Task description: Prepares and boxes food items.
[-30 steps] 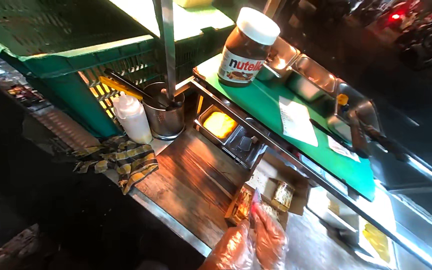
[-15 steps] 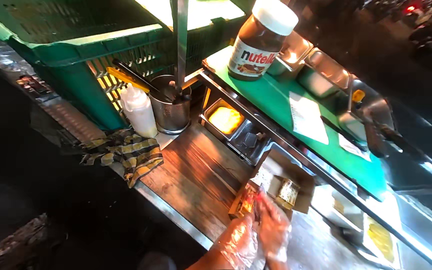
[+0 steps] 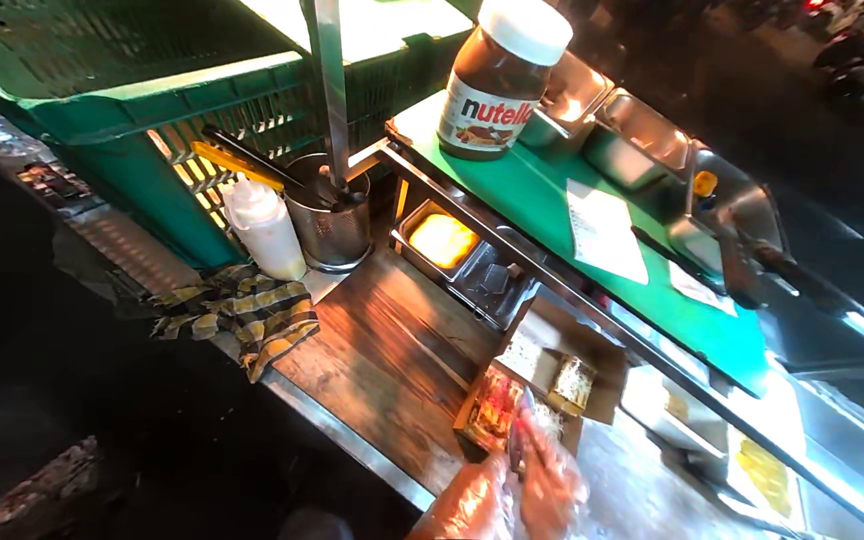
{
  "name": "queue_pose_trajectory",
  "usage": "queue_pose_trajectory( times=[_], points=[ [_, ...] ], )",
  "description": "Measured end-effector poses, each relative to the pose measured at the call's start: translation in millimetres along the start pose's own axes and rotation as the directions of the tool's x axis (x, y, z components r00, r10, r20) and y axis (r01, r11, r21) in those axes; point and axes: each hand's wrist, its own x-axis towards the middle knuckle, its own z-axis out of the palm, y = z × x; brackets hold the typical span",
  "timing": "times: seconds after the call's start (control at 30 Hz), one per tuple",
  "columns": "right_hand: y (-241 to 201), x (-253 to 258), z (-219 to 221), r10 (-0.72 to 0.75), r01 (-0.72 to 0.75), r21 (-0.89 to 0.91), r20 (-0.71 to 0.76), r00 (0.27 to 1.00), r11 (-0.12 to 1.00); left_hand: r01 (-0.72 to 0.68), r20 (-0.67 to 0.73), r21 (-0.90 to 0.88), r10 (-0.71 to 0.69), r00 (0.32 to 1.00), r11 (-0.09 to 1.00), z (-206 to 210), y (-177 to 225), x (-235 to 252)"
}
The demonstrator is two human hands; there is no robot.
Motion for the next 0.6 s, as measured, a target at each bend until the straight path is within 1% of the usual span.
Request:
queue_pose_trajectory(
  times=[0.03,0.07,0.1,0.13,0.17,0.2,0.23,0.27,0.3,0.33,0.37,0.4,0.43,0.47,0.5,0.53,0.57,0.6],
  points=[
    [-2,-7,-1,-0.046,0.047,0.056,-0.007,0.999,0.997,-0.004,-0.01,-0.003,0.004,1.0,1.0,2,-2,-2],
    [1,-8,-2,-0.074,0.074,0.043,-0.014,0.997,0.996,-0.008,-0.011,-0.009,0.008,1.0,1.0,6,-2,-3],
    [8,-1,-2,-0.057,0.056,-0.045,-0.012,0.998,0.997,0.001,0.001,-0.012,-0.001,1.0,1.0,7,0,-2],
    [14,9,-2,0.013,-0.013,-0.073,-0.004,1.0,0.997,0.013,0.014,-0.017,-0.013,1.0,1.0,7,1,2],
    [15,14,-1,0.064,-0.065,-0.055,-0.015,0.998,0.996,0.029,0.033,-0.014,-0.029,0.999,0.999,6,4,4],
    [11,12,-1,0.071,-0.072,-0.028,-0.019,0.997,0.997,0.041,0.043,-0.011,-0.041,0.998,0.999,4,6,6],
    [6,7,0,0.027,-0.026,0.029,-0.026,0.999,0.999,0.044,0.029,-0.015,-0.043,0.999,0.999,2,7,9],
    [6,1,1,-0.051,0.054,0.09,-0.032,0.998,0.994,0.043,0.01,-0.013,-0.043,0.999,0.999,2,8,11],
    [11,2,0,-0.124,0.125,0.071,-0.023,0.992,0.99,0.035,-0.005,-0.011,-0.035,0.999,0.999,2,10,11],
    [18,11,-1,-0.165,0.165,-0.042,-0.001,0.986,0.985,0.031,-0.014,-0.011,-0.032,0.999,0.999,1,13,13],
    [23,26,-1,-0.151,0.152,-0.144,0.016,0.988,0.978,0.03,-0.02,-0.008,-0.03,0.999,1.0,-2,16,16],
    [20,40,-2,-0.103,0.105,-0.139,0.016,0.995,0.985,0.023,-0.025,-0.014,-0.023,0.999,1.0,-4,16,19],
    [13,51,-3,-0.098,0.096,-0.106,-0.014,0.995,0.99,0.012,-0.026,-0.034,-0.013,1.0,0.999,-8,16,21],
    [3,55,-6,-0.139,0.135,-0.084,-0.046,0.989,0.987,0.016,-0.017,-0.073,-0.017,1.0,0.997,-12,14,22],
    [-5,51,-8,-0.18,0.178,-0.045,-0.036,0.983,0.983,0.026,-0.012,-0.11,-0.028,1.0,0.994,-13,12,22],
    [-5,45,-8,-0.196,0.196,0.019,0.009,0.98,0.98,0.026,-0.016,-0.143,-0.028,0.999,0.989,-13,9,21],
    [1,40,-5,-0.179,0.177,0.036,0.069,0.981,0.984,0.012,-0.035,-0.169,-0.018,0.999,0.985,-11,6,20],
    [4,38,-6,-0.155,0.16,-0.034,0.128,0.98,0.986,0.009,-0.047,-0.192,-0.019,0.999,0.981,-9,5,18]
  ],
)
